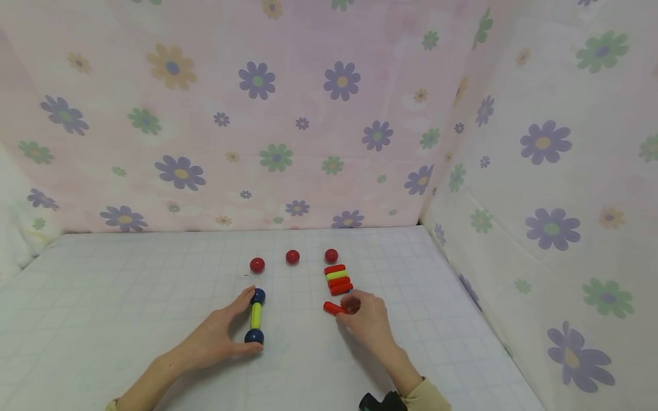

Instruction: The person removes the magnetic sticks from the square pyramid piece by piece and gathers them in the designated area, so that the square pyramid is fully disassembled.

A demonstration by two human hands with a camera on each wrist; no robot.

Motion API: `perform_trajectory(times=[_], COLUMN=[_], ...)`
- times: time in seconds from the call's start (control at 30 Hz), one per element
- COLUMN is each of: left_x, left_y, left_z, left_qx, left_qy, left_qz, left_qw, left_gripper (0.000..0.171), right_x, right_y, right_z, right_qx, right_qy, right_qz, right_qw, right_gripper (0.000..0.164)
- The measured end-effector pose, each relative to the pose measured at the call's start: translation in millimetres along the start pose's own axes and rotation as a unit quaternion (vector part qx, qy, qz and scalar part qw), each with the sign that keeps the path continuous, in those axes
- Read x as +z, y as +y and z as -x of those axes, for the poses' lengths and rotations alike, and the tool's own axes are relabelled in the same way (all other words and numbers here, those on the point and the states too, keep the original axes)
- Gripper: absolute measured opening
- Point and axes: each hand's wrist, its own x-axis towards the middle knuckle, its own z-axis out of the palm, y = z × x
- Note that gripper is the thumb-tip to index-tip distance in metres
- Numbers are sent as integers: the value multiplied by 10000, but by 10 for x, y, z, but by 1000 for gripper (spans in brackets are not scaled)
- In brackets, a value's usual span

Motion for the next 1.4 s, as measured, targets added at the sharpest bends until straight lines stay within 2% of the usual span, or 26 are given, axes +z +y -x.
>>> perform_trajectory(times=[0.37,0.73,0.87,0.97,1.13,1.4], left_x=[6,19,20,23,29,28], left_y=[-11,-23,-16,-7,-6,-29], left_z=[11,-1,0,-1,1,1], left_qx=[-52,-81,-77,-37,12,62], left_qy=[-34,-35,2,32,68,59], left_qz=[-37,-10,-22,-2,31,-7], left_qw=[10000,10000,10000,10000,10000,10000], left_gripper=[113,112,112,112,113,111], right_x=[-14,119,204,306,485,602], right_y=[-105,-642,-801,-823,-728,-706], right_z=[-44,-239,-292,-305,-311,-277], right_qx=[-163,-1033,-1146,-1070,-1103,-1023], right_qy=[-25,-131,-196,-414,-1008,-1556], right_qz=[-129,-670,-810,-892,-1069,-1163], right_qw=[9998,9923,9899,9894,9830,9756], right_gripper=[19,19,19,22,28,34])
